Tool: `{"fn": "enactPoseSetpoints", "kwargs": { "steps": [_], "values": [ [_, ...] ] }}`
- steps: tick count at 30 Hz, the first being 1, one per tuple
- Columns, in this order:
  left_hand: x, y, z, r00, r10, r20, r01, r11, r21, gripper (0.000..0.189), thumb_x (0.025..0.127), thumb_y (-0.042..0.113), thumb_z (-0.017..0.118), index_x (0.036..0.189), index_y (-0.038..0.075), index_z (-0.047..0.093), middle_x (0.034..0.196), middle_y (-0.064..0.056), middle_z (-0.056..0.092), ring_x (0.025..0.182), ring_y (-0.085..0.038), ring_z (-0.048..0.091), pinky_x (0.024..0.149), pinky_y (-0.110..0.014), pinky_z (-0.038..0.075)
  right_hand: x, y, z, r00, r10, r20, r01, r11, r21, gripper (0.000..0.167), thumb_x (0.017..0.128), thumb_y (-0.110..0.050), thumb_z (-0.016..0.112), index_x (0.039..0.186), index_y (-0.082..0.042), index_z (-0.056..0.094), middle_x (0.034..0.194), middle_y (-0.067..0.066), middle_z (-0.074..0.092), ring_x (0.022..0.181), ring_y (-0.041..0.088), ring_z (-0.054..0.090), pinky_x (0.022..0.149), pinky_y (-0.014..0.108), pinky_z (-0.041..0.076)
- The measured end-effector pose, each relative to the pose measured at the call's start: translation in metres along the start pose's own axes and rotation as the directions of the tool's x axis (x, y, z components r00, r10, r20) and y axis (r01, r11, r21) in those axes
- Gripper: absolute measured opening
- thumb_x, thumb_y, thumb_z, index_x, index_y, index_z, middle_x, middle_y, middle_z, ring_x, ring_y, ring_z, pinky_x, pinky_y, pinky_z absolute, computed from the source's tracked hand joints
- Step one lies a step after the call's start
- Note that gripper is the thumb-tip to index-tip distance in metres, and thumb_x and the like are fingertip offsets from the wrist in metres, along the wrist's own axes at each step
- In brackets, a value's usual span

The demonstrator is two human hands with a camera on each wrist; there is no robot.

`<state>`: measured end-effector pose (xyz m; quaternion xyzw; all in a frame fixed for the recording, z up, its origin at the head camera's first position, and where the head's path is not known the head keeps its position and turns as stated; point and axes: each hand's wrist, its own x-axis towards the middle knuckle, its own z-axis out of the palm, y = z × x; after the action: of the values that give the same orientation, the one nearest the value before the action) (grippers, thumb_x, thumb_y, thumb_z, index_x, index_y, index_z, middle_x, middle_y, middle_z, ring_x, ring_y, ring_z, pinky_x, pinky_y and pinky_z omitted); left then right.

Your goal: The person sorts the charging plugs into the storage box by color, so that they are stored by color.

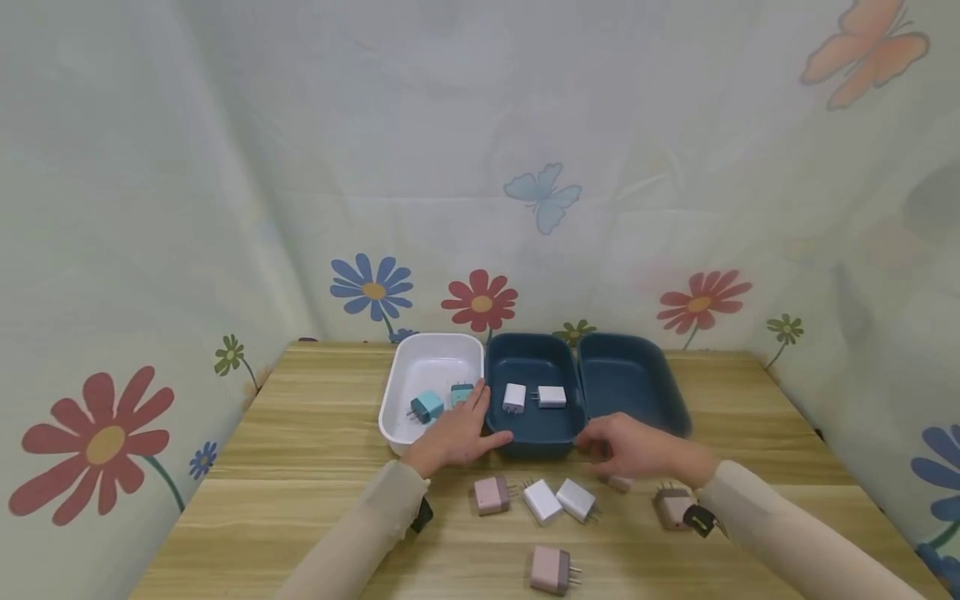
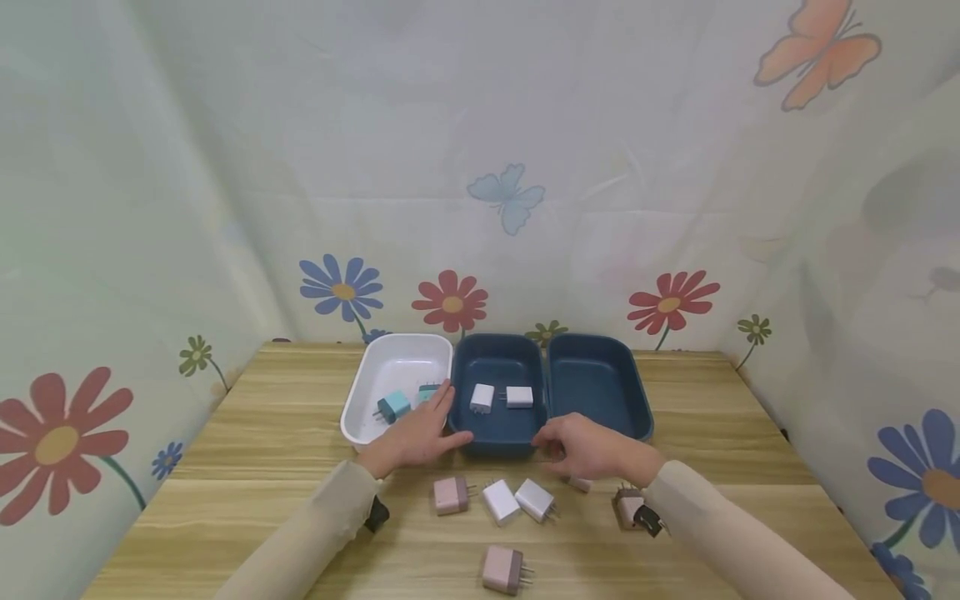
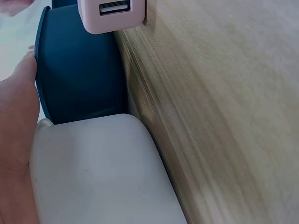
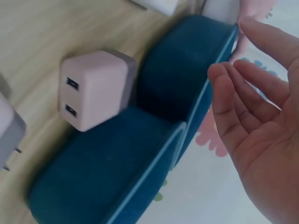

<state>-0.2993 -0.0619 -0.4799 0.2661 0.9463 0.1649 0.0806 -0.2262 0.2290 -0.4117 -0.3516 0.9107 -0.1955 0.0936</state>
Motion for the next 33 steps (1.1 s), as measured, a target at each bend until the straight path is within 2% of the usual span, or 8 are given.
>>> {"fn": "enactPoseSetpoints", "kwargs": {
  "steps": [5, 10, 13, 23, 33],
  "values": [
    [-0.001, 0.001, -0.001, 1.000, -0.007, 0.004, 0.007, 1.000, 0.004, 0.095, 0.087, 0.067, 0.045, 0.151, 0.004, 0.014, 0.158, -0.010, 0.005, 0.138, -0.030, 0.027, 0.107, -0.046, 0.030, -0.003, -0.003, 0.009, 0.999, -0.021, 0.029, 0.021, 1.000, -0.008, 0.030, 0.079, -0.011, 0.075, 0.108, -0.007, 0.069, 0.090, -0.002, 0.064, 0.076, 0.011, 0.058, 0.064, 0.021, 0.049],
    [-0.002, 0.001, -0.002, 1.000, -0.008, 0.009, 0.008, 1.000, -0.002, 0.095, 0.087, 0.067, 0.044, 0.151, 0.004, 0.014, 0.158, -0.010, 0.004, 0.139, -0.030, 0.025, 0.107, -0.046, 0.030, -0.003, -0.004, 0.021, 0.998, -0.017, 0.066, 0.017, 1.000, 0.004, 0.036, 0.078, -0.016, 0.077, 0.111, -0.004, 0.067, 0.100, 0.004, 0.065, 0.083, 0.011, 0.061, 0.068, 0.022, 0.050],
    [-0.002, 0.001, -0.002, 1.000, -0.003, 0.005, 0.003, 1.000, -0.006, 0.095, 0.088, 0.067, 0.045, 0.151, 0.004, 0.014, 0.158, -0.011, 0.004, 0.139, -0.030, 0.025, 0.107, -0.046, 0.030, -0.001, -0.005, 0.028, 0.997, -0.037, 0.068, 0.038, 0.999, -0.020, 0.038, 0.077, -0.019, 0.078, 0.109, -0.003, 0.066, 0.100, 0.005, 0.064, 0.084, 0.010, 0.061, 0.069, 0.022, 0.051],
    [-0.002, 0.003, -0.001, 1.000, -0.008, -0.005, 0.008, 1.000, -0.002, 0.095, 0.087, 0.067, 0.045, 0.151, 0.004, 0.015, 0.158, -0.010, 0.006, 0.139, -0.029, 0.025, 0.107, -0.045, 0.030, 0.002, -0.007, 0.042, 0.995, -0.027, 0.093, 0.030, 0.999, -0.025, 0.043, 0.074, -0.028, 0.081, 0.108, -0.007, 0.068, 0.100, -0.004, 0.062, 0.082, 0.006, 0.056, 0.070, 0.022, 0.049],
    [-0.002, 0.002, 0.000, 1.000, -0.007, -0.004, 0.007, 1.000, -0.001, 0.095, 0.087, 0.067, 0.045, 0.151, 0.004, 0.015, 0.158, -0.010, 0.005, 0.139, -0.029, 0.025, 0.107, -0.045, 0.030, 0.004, -0.003, 0.053, 0.997, -0.033, 0.077, 0.041, 0.994, -0.105, 0.044, 0.072, -0.031, 0.082, 0.106, -0.008, 0.068, 0.096, -0.006, 0.060, 0.078, 0.003, 0.050, 0.068, 0.021, 0.045]
  ]
}}
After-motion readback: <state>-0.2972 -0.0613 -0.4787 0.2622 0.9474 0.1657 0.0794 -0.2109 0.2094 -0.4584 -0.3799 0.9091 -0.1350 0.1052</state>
